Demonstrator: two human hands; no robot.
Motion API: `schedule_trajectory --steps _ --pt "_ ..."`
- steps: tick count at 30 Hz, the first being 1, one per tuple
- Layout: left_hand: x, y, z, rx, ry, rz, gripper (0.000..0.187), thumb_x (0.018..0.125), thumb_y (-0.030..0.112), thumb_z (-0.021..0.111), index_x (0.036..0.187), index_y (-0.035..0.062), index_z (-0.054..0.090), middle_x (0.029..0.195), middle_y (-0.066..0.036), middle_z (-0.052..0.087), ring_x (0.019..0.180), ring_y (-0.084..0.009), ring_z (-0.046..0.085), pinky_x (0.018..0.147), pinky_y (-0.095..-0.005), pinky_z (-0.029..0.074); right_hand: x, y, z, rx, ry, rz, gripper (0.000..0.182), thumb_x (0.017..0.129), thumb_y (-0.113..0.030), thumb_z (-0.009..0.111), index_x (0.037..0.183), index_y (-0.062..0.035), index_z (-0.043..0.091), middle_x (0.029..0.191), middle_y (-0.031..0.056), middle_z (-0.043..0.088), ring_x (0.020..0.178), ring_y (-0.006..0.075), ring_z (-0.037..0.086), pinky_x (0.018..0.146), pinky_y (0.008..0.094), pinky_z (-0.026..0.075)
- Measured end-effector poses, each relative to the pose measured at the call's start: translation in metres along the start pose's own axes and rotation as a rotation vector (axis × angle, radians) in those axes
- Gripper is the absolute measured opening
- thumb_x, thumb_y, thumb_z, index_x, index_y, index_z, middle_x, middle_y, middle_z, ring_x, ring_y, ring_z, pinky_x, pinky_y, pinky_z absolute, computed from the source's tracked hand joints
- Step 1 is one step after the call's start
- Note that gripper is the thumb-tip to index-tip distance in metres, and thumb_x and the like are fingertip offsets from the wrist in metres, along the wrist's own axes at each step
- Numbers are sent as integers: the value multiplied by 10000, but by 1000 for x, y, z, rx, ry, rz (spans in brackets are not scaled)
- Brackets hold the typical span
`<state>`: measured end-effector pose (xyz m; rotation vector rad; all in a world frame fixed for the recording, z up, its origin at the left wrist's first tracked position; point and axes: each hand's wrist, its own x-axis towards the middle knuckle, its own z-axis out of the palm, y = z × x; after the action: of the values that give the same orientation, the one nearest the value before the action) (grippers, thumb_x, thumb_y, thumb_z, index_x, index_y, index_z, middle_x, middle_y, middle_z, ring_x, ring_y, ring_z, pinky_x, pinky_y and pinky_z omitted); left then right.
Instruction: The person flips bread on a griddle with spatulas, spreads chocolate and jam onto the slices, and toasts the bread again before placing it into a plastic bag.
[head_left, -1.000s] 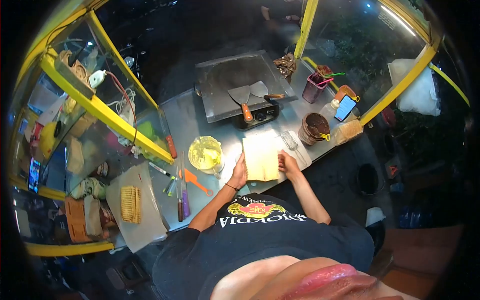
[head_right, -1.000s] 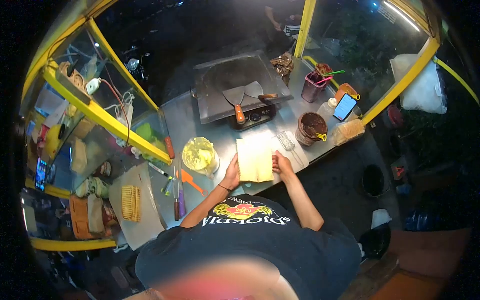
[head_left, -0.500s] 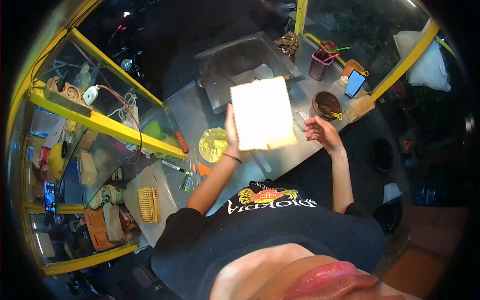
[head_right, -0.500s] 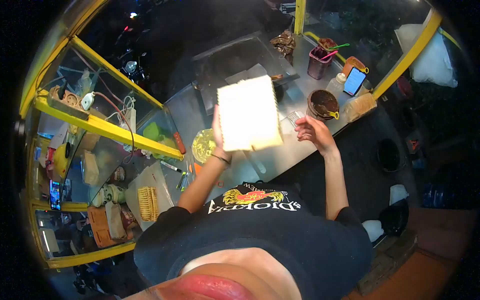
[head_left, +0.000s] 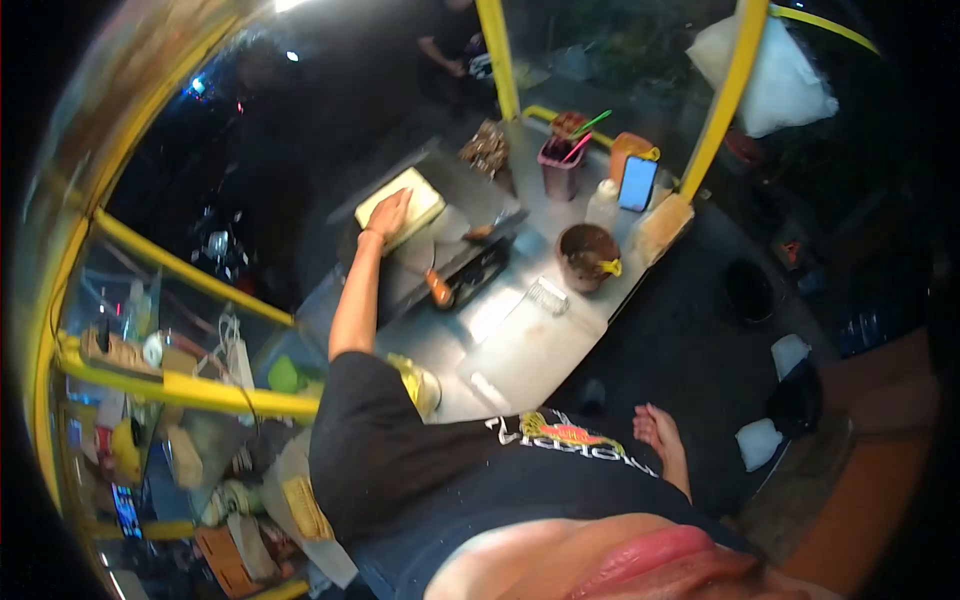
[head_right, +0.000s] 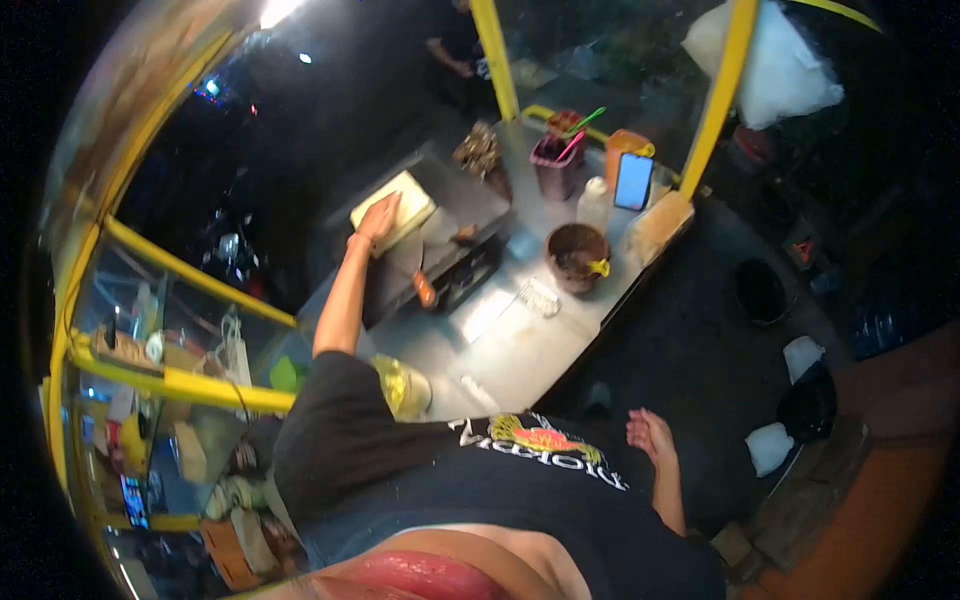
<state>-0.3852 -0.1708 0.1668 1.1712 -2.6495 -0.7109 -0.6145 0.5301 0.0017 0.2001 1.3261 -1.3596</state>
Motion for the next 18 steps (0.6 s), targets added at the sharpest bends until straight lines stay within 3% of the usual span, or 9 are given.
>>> schedule_trajectory --steps 2,4,6,10,12,14,15,16,18 --pt "38 -16 -9 106 28 0 714 953 587 315 1470 96 335 1538 -155 277 1434 -329 219 1136 -505 221 9 44 -63 -61 208 63 384 935 -407 558 1049 -46 615 797 85 662 629 175 641 584 329 541" --pt "29 -17 38 409 249 -279 714 957 585 290 1502 124 264 1566 -175 185 1452 -350 139 1127 -574 171 23 88 -107 -60 271 112 393 929 -414 564 1059 -46 611 816 84 669 628 171 643 584 327 533" --pt "28 -23 52 469 225 -309 804 922 667 270 1526 144 179 1579 -182 115 1459 -364 87 1158 -548 66 41 116 -141 -162 433 123 393 907 -427 587 954 -47 671 791 91 689 637 195 653 609 344 518" --pt "24 -12 37 373 80 -336 842 907 672 325 1524 125 158 1590 -165 45 1462 -369 27 1158 -561 73 92 110 -175 -357 406 127 382 903 -416 594 888 -46 688 764 97 691 634 198 649 612 349 508" --pt "24 7 23 449 -37 -382 780 912 609 413 1477 85 294 1547 -200 217 1424 -379 217 1138 -530 217 119 88 -179 -516 308 101 381 901 -411 597 855 -45 696 750 100 692 633 199 648 614 351 503" --pt "13 22 6 344 -102 -97 664 926 531 478 1384 52 439 1406 -246 439 1309 -360 430 1085 -459 348 152 50 -181 -727 160 14 383 899 -405 601 822 -45 704 737 103 692 632 200 646 616 353 498" --pt "-27 65 -7 213 -6 127 512 956 407 502 1311 38 522 1264 -238 574 1234 -331 522 1056 -391 386 168 20 -174 -866 51 -58 384 898 -402 602 805 -45 708 730 104 693 631 201 645 616 354 496" --pt "-71 116 -25 -44 -38 76 396 980 269 504 1297 32 523 1155 -180 640 1113 -264 605 980 -372 451 182 -13 -165 -1023 -70 -134 387 897 -400 604 789 -45 712 723 106 693 631 202 644 617 355 493" --pt "-147 155 -38 -357 59 93 267 994 172 491 1201 28 579 862 -44 641 772 -92 603 726 -271 515 127 -154 -37 -1575 -332 -314 387 896 -345 612 686 -35 711 650 114 675 617 202 625 604 363 483"
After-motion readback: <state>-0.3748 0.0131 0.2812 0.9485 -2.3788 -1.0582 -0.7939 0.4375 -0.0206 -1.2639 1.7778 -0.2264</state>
